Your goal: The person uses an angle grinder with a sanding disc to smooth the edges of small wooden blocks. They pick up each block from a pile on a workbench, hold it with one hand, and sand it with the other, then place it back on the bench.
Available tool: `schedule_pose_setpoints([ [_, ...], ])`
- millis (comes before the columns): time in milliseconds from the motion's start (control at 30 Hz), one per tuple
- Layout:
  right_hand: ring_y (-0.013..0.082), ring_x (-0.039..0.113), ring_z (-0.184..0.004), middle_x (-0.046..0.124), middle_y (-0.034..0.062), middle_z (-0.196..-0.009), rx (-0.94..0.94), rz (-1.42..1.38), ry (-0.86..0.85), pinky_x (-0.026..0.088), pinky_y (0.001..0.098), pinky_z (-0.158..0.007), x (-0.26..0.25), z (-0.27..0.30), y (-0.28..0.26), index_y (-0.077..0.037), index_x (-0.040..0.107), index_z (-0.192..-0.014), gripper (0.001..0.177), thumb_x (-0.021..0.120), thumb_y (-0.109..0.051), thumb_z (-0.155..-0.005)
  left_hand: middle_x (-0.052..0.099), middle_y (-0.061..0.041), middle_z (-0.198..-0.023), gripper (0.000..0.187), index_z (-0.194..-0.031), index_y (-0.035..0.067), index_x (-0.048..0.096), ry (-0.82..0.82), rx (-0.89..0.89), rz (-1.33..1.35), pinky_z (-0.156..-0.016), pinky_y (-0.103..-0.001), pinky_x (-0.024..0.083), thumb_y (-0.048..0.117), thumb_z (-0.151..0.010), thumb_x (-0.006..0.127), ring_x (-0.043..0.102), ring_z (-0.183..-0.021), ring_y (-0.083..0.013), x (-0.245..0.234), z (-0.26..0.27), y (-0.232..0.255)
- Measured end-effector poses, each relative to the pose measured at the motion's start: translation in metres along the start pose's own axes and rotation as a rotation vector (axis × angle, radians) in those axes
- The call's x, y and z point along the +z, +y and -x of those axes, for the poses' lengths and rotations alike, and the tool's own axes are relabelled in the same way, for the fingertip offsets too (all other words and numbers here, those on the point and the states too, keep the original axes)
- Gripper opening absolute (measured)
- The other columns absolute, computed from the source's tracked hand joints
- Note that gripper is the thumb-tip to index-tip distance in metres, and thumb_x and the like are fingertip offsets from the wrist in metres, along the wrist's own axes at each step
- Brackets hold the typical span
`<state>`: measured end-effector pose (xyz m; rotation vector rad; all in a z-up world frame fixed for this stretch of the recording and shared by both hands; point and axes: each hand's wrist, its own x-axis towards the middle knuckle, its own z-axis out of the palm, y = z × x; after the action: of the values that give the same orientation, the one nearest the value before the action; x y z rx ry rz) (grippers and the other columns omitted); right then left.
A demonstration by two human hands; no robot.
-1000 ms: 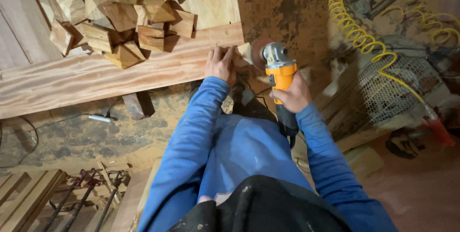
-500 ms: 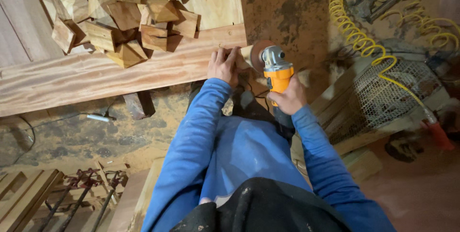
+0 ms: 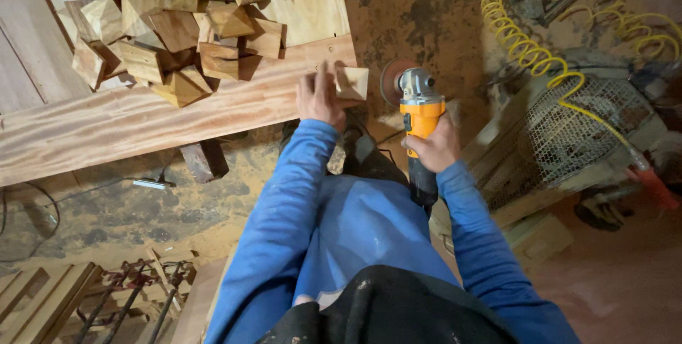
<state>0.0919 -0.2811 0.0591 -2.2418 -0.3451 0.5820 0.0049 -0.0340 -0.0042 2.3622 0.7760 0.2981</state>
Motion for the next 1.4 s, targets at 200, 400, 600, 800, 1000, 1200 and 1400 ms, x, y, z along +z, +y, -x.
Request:
schedule_pose_setpoints([
  [200,0.0284,0.071,-0.087,0.072,0.0127,-0.097,0.014,-0.03,-0.022,0.056,0.0398,-0.081,-0.002,-0.003,-0.018,-0.002,0.064,-0.108,0.051,0.084,-0.021,-0.065,0.057,-0.019,-0.112,0.084,-0.109,0.002,0.056,-0.141,-0.309,-0.215,-0.097,-0.052,0.04,0.062,-0.059,0.086,0.049,-0.112,-0.0391,-0.016,0.001,0.033],
  [400,0.0294,0.07,-0.087,0.072,0.013,-0.098,0.01,-0.038,-0.034,0.056,0.0398,-0.081,-0.002,-0.003,-0.032,-0.002,0.062,-0.111,0.053,0.082,-0.02,-0.065,0.055,-0.018,-0.116,0.069,-0.112,0.006,0.058,-0.133,-0.219,-0.226,-0.093,-0.054,0.04,0.051,-0.066,0.085,0.049,-0.112,-0.0394,-0.008,-0.004,0.033],
  [600,0.03,0.071,-0.088,0.072,0.0136,-0.097,0.037,0.027,-0.079,0.056,0.0399,-0.081,-0.002,-0.01,-0.035,-0.001,0.061,-0.109,0.054,0.083,-0.022,-0.064,0.053,-0.018,-0.124,0.075,-0.132,0.016,0.061,-0.164,-0.025,-0.065,-0.094,-0.051,0.043,0.037,-0.065,0.085,0.048,-0.113,-0.0392,-0.003,-0.005,0.0],
  [800,0.0331,0.07,-0.088,0.071,0.0169,-0.098,-0.092,0.09,-0.122,0.056,0.0423,-0.081,0.007,-0.019,-0.036,0.0,0.065,-0.108,0.053,0.085,-0.02,-0.063,0.055,-0.009,-0.126,0.068,-0.127,0.023,0.068,-0.151,0.066,-0.025,-0.097,-0.053,0.043,0.039,-0.065,0.089,0.046,-0.114,-0.0392,-0.016,-0.009,-0.012],
  [1000,0.0327,0.071,-0.089,0.072,0.0167,-0.098,-0.054,0.083,-0.151,0.056,0.0424,-0.082,0.013,-0.023,-0.045,0.0,0.063,-0.109,0.055,0.084,-0.022,-0.063,0.056,-0.003,-0.128,0.068,-0.132,0.03,0.067,-0.199,0.087,-0.085,-0.093,-0.053,0.041,0.032,-0.067,0.087,0.046,-0.117,-0.0373,-0.028,-0.009,-0.01],
  [1200,0.0342,0.071,-0.093,0.071,0.018,-0.102,-0.073,0.044,-0.148,0.056,0.0428,-0.083,0.016,-0.022,-0.038,0.001,0.058,-0.114,0.062,0.084,-0.024,-0.063,0.055,-0.006,-0.125,0.07,-0.131,0.03,0.067,-0.191,0.088,-0.081,-0.094,-0.055,0.039,0.035,-0.065,0.088,0.046,-0.116,-0.0386,-0.026,-0.012,-0.009],
  [1400,0.039,0.07,-0.095,0.072,0.0216,-0.101,0.045,0.208,-0.119,0.056,0.0447,-0.084,0.016,-0.022,-0.017,0.0,0.062,-0.112,0.06,0.086,-0.028,-0.064,0.056,-0.006,-0.129,0.068,-0.132,0.03,0.068,-0.196,0.082,-0.078,-0.095,-0.054,0.039,0.035,-0.067,0.087,0.046,-0.117,-0.0387,-0.024,-0.011,-0.013],
])
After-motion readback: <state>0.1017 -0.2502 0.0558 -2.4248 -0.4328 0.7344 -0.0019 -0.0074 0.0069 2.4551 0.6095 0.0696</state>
